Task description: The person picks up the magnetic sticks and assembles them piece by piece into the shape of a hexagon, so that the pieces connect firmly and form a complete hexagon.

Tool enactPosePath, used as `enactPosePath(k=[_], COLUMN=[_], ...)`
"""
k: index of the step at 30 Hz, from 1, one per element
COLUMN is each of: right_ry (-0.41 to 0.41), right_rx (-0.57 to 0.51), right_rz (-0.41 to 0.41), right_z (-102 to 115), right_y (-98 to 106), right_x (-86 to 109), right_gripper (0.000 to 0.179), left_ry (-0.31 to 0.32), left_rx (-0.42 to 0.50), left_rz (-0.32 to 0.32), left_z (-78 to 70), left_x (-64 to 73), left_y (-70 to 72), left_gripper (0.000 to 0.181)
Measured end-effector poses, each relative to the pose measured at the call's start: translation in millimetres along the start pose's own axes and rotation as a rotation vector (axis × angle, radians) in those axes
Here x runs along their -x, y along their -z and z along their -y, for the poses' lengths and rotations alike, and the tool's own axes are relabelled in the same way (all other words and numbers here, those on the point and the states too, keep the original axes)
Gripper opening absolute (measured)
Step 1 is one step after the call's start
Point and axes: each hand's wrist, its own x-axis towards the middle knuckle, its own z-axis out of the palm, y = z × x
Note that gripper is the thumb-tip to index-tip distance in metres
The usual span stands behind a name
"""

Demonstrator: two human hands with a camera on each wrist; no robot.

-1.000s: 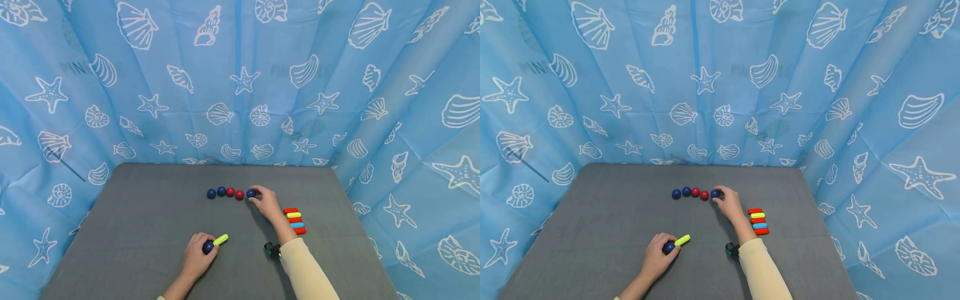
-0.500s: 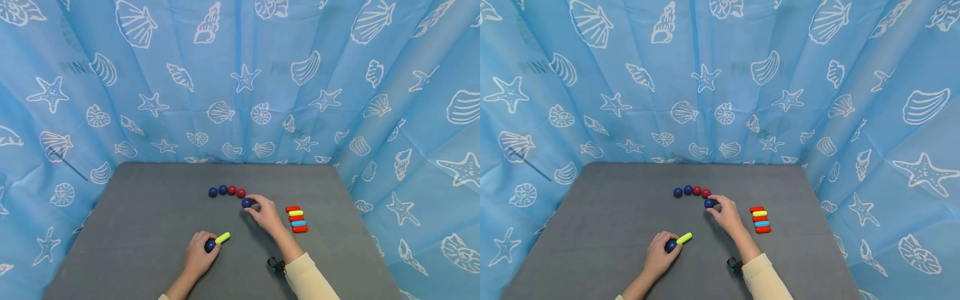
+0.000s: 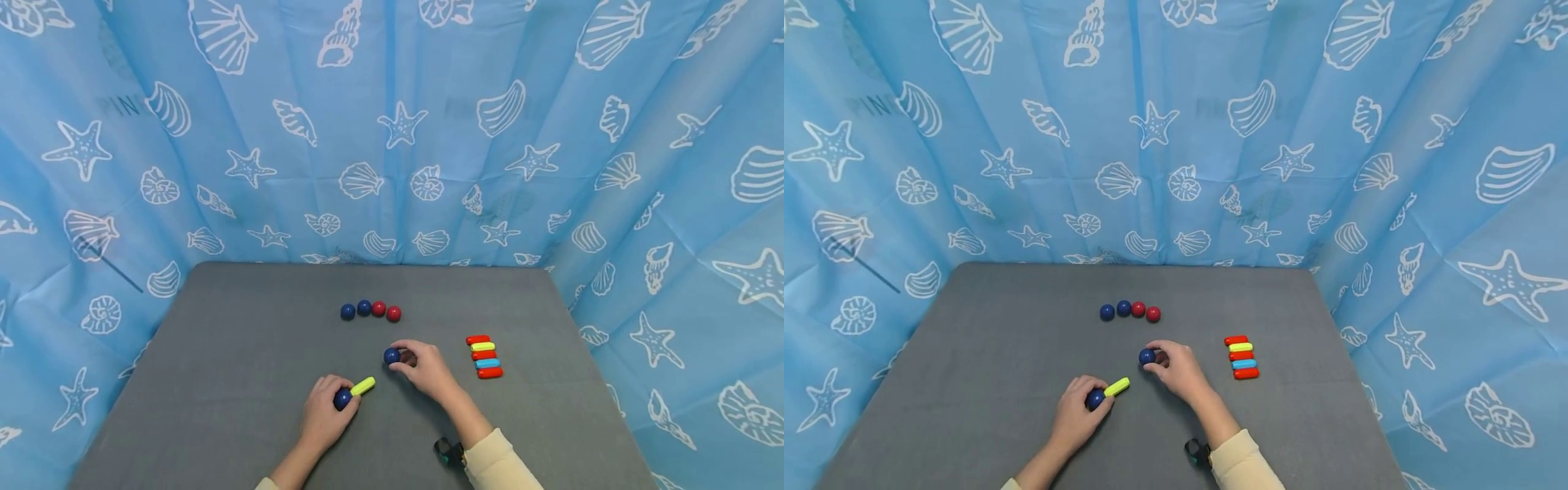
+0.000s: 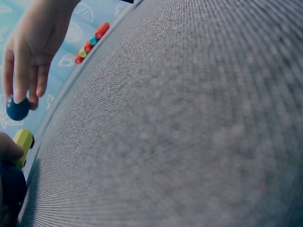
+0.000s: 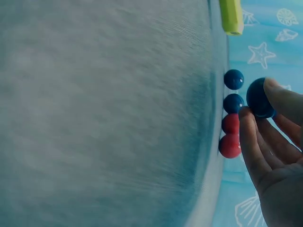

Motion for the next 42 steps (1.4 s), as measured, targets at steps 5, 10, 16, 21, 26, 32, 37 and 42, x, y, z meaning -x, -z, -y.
enactPosePath(k=[5,10,16,21,26,32,37,42], right_ry=[0.0,0.003,0.005,0.011,0.004,0.02,0.024,0.028], right_rx=[-0.032,-0.073,-0.023,-0.004,-0.007,0.014,0.011,0.007], right_rz=[0.069,0.135,0.188,0.201,0.213,0.211,0.211,0.221], right_z=[1,0,0,1,1,3,3,2], right_y=[-3,-5,-9,-10,-10,-11,-10,-9], right_x=[3.4,3.5,3.4,1.9,0.7,-0.3,-1.5,-2.1], right_gripper=[0.034,0.032,0.032,0.032,0.031,0.031,0.032,0.034], left_ry=[-0.007,-0.002,-0.01,0.001,-0.02,-0.027,-0.02,-0.011], left_rx=[-0.012,-0.002,-0.009,-0.009,-0.004,0.02,-0.002,-0.051], left_rz=[-0.002,-0.004,-0.004,-0.011,-0.04,-0.045,0.015,0.092], left_z=[0.3,-0.4,-0.8,-1.7,-3.4,-7.2,-10.7,-12.5], left_x=[0.2,0.0,-0.7,-0.4,-1.4,-3.3,-6.8,-10.9], left_y=[0.6,1.8,1.9,1.5,-0.8,-2.0,1.0,0.9], left_gripper=[0.021,0.02,0.02,0.02,0.02,0.019,0.018,0.016])
